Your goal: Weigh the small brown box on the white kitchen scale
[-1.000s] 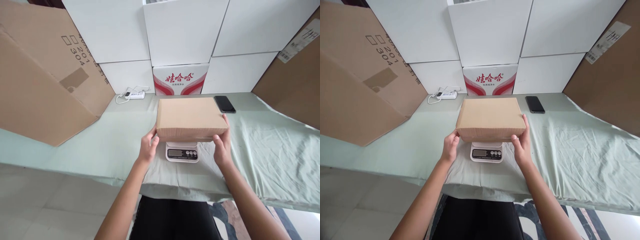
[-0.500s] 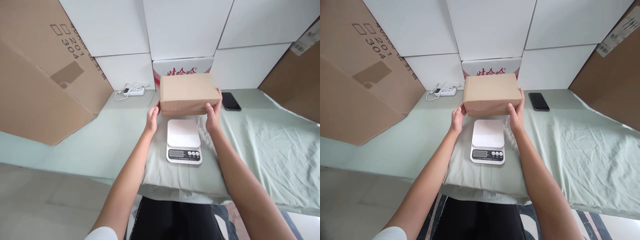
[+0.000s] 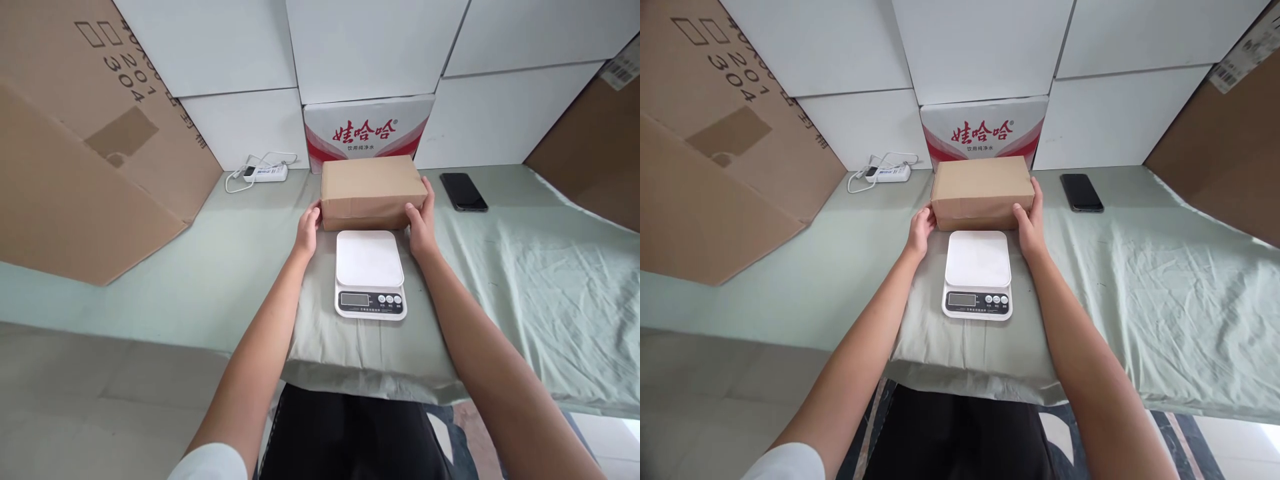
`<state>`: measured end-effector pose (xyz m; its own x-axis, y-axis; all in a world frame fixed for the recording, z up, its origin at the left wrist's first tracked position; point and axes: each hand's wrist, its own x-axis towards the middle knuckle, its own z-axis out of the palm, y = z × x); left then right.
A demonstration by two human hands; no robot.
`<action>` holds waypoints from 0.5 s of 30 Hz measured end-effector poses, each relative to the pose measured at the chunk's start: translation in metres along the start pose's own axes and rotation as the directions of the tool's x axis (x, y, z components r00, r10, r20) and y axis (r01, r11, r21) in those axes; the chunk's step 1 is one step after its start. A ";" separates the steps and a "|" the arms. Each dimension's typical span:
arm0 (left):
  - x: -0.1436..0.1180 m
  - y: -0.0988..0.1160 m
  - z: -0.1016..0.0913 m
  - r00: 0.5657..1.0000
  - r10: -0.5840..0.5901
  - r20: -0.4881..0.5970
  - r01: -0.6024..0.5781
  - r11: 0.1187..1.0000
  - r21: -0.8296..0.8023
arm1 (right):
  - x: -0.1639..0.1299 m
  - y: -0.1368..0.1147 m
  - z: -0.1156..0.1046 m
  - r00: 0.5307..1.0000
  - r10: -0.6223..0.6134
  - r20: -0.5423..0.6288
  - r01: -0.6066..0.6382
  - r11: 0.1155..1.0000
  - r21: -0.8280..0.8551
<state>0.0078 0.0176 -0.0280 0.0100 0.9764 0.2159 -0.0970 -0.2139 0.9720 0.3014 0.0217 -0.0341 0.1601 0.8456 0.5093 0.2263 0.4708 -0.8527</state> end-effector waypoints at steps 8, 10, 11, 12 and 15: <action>0.000 0.000 0.003 1.000 -0.002 -0.002 0.002 1.000 0.009 | -0.001 0.003 0.000 1.000 0.016 0.008 -0.016 1.000 -0.018; 0.001 -0.001 0.002 1.000 -0.014 -0.007 0.014 0.999 0.030 | -0.001 0.004 0.000 0.999 0.028 0.015 -0.028 1.000 -0.008; 0.001 -0.002 0.002 1.000 -0.013 -0.009 0.013 0.999 0.042 | 0.000 0.005 0.001 0.999 0.032 0.018 -0.031 0.999 -0.006; 0.001 -0.003 0.002 1.000 -0.008 -0.010 0.009 0.998 0.056 | 0.000 0.005 0.001 0.999 0.035 0.021 -0.035 0.999 -0.004; 0.002 -0.008 0.001 1.000 -0.007 -0.010 0.008 0.994 0.106 | -0.001 0.003 0.001 0.999 0.052 0.005 -0.052 0.999 0.005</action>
<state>0.0092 0.0210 -0.0349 0.0008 0.9780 0.2085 0.0095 -0.2085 0.9780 0.3012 0.0219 -0.0372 0.1673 0.8701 0.4636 0.2128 0.4273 -0.8787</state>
